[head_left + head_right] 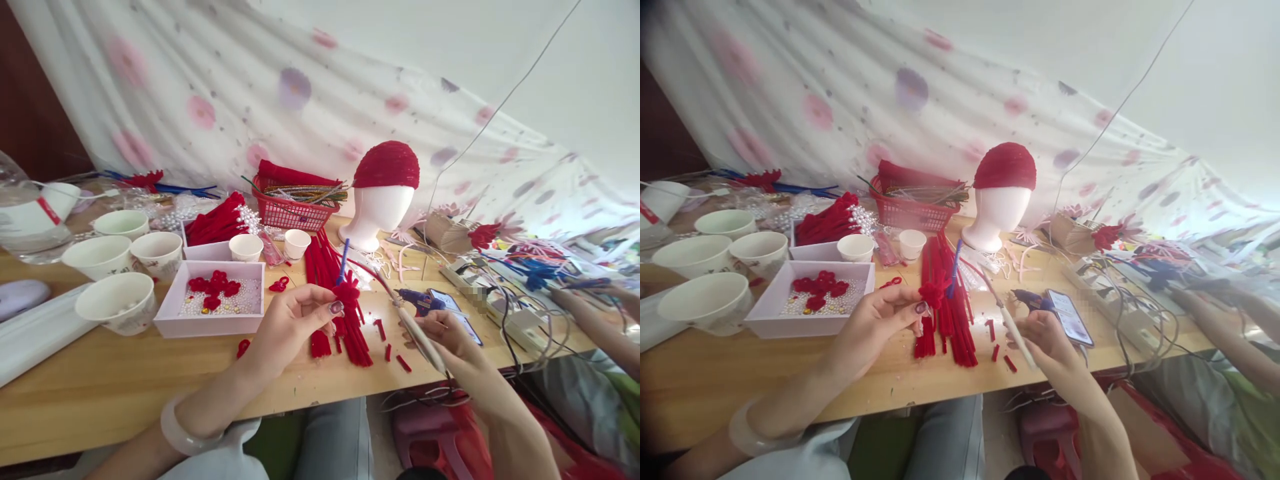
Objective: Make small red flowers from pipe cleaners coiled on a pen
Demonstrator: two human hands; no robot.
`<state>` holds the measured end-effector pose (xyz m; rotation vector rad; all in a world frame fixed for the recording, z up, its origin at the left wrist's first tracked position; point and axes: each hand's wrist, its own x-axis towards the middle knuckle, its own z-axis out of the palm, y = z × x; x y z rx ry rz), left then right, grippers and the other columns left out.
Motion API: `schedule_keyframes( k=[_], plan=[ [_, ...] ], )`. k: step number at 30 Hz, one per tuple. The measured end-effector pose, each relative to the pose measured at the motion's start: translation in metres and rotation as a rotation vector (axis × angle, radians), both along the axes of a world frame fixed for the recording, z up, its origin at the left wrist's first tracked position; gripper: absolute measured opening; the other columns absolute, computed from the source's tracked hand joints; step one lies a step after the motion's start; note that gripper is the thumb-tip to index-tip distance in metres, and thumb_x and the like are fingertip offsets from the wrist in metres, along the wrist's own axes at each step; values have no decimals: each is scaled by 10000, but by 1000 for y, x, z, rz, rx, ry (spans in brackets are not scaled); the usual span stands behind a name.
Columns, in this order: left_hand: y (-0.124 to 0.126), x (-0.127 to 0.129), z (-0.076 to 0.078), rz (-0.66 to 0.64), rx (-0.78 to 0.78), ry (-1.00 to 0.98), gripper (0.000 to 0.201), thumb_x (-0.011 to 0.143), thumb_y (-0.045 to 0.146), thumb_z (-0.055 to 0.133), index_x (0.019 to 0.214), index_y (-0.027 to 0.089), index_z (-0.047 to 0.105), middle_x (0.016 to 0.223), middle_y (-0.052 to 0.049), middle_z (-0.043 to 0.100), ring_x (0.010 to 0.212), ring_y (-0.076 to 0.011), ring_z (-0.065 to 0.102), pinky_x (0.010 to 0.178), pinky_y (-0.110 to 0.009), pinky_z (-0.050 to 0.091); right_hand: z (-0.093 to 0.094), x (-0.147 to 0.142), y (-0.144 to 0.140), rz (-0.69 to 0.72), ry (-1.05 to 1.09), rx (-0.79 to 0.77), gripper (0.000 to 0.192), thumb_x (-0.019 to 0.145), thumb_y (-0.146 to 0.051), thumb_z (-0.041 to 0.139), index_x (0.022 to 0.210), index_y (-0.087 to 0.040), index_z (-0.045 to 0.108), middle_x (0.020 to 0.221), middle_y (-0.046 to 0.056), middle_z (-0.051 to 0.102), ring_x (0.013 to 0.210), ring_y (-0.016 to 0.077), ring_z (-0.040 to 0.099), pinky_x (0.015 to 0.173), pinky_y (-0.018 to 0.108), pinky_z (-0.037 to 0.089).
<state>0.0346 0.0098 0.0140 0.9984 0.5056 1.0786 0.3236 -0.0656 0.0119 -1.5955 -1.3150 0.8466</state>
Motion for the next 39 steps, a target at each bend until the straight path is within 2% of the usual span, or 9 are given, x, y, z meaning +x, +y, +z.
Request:
schedule_keyframes(
  k=[3, 6, 10, 13, 16, 20, 24, 30, 39],
  plan=[
    [3, -2, -4, 46, 125, -43, 132, 788, 269, 775, 818, 165, 698, 682, 30, 653, 549, -70, 590, 560, -187, 489, -2, 1, 0, -27, 265, -76, 528, 731, -490, 818, 1145, -264, 580, 1080, 111, 727, 880, 262, 708, 787, 389, 562],
    [3, -6, -6, 219, 445, 36, 34, 880, 188, 674, 858, 183, 699, 733, 7, 654, 623, -94, 602, 571, -196, 491, -13, -3, 0, 25, 318, -38, 639, 662, -560, 840, 1193, -276, 625, 1022, 110, 723, 832, 278, 695, 735, 392, 562],
    [-1, -21, -4, 608, 1125, 284, 216, 926, 43, 555, 979, 194, 699, 889, -30, 657, 815, -121, 625, 718, -229, 514, -22, -9, -5, 194, 153, -4, 686, 687, -665, 762, 1252, -312, 602, 1034, 94, 684, 825, 260, 659, 733, 380, 560],
    [-5, -29, -2, 711, 1374, 438, 284, 956, 26, 469, 1048, 192, 680, 935, -44, 659, 846, -126, 633, 735, -239, 508, -12, -12, -14, 315, 12, -44, 639, 798, -662, 660, 1325, -321, 535, 1094, 95, 645, 934, 266, 643, 859, 401, 535],
    [-6, -27, -2, 667, 1384, 452, 257, 965, 55, 487, 1064, 206, 670, 934, -41, 669, 836, -132, 642, 735, -254, 515, 7, -18, -23, 417, 13, -43, 698, 771, -713, 648, 1350, -355, 495, 1103, 89, 622, 1006, 291, 624, 943, 419, 491],
    [-6, -15, -5, 447, 1206, 337, 189, 941, 66, 565, 1009, 196, 683, 915, -35, 700, 818, -128, 660, 745, -237, 542, 26, -37, -29, 519, 3, -21, 883, 586, -750, 772, 1307, -306, 523, 1221, 96, 568, 1135, 342, 546, 993, 428, 443],
    [-6, -10, -7, 264, 1103, 276, 180, 924, 53, 586, 968, 178, 708, 894, -41, 731, 799, -118, 678, 738, -197, 552, 31, -61, -22, 628, -10, 24, 919, 506, -637, 880, 1260, -247, 526, 1156, 74, 544, 1064, 299, 517, 961, 385, 410],
    [-5, -11, -6, 258, 1081, 331, 186, 918, 60, 587, 918, 187, 724, 860, -35, 751, 770, -123, 705, 710, -185, 563, 24, -75, -10, 696, 73, -2, 721, 618, -557, 841, 1175, -213, 540, 1076, 58, 550, 946, 235, 494, 854, 336, 396],
    [-6, -4, -4, 192, 1037, 340, 185, 911, 73, 591, 858, 181, 732, 771, -42, 732, 673, -139, 682, 605, -199, 545, 18, -80, -18, 544, 126, -6, 342, 776, -346, 739, 1036, -226, 551, 945, 44, 574, 861, 211, 531, 742, 325, 436]
  ],
)
